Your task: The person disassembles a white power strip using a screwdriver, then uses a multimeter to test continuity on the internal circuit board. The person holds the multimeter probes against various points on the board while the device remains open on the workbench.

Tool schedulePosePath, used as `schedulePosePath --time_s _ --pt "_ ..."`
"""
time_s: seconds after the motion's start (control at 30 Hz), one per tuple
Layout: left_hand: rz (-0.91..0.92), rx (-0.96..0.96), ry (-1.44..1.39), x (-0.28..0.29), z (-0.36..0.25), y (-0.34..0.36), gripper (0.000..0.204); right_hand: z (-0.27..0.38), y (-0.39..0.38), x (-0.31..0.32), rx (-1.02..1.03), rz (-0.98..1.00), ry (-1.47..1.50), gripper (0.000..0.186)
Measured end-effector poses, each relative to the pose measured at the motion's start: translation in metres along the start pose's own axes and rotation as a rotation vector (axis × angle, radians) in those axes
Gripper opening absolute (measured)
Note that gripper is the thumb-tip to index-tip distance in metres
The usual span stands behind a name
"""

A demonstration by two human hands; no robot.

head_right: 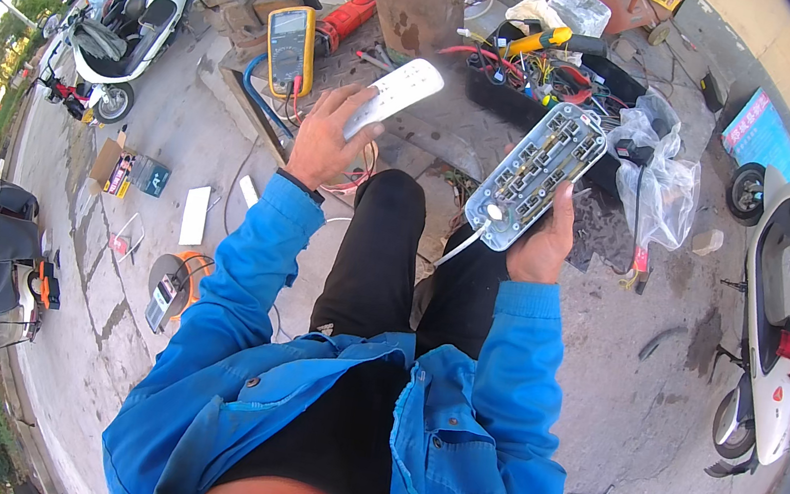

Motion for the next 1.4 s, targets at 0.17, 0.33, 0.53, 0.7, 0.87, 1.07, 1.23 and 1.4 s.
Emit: schedulePosePath --time_s 0.17,0.33,0.53,0.7,0.87,1.07,1.23,1.4 --pt "0.182 -0.106 0.061 -0.028 -0.001 -0.003 0.055 -0.004 0.001 0.0 0.004 0.001 0.007 0.07" --pt "-0.03 -0.102 0.102 -0.022 0.0 0.01 0.059 -0.003 0.001 0.004 0.015 0.097 0.099 0.073" --pt "-0.05 -0.095 0.13 -0.043 0.011 0.023 0.06 -0.002 0.0 0.005 0.022 0.129 0.157 0.073" --pt "0.03 -0.105 0.265 -0.068 0.026 0.028 0.061 -0.004 0.0 0.006 -0.01 0.094 0.163 0.074" --pt "-0.043 -0.097 0.209 -0.061 0.017 0.022 0.061 -0.001 0.003 0.009 0.004 0.102 0.201 0.074" --pt "-0.093 -0.013 -0.251 -0.044 -0.025 0.002 0.054 -0.001 0.007 0.005 0.038 0.013 0.194 0.071" --pt "0.244 0.27 -1.111 -0.071 -0.09 -0.041 0.052 0.002 0.005 -0.001 0.088 -0.115 0.119 0.069" --pt "0.33 0.322 -1.323 -0.075 -0.143 -0.065 0.053 0.009 0.003 -0.006 0.101 -0.108 0.198 0.067"
Point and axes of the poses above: each hand's wrist, its own y-axis towards the middle knuckle, its own x-axis out of the back of the hand, z = x × y, the point moved 6 cm from there along y, towards the middle knuckle, and after that the axes turned 1 degree about -y, right-handed, at the moved point
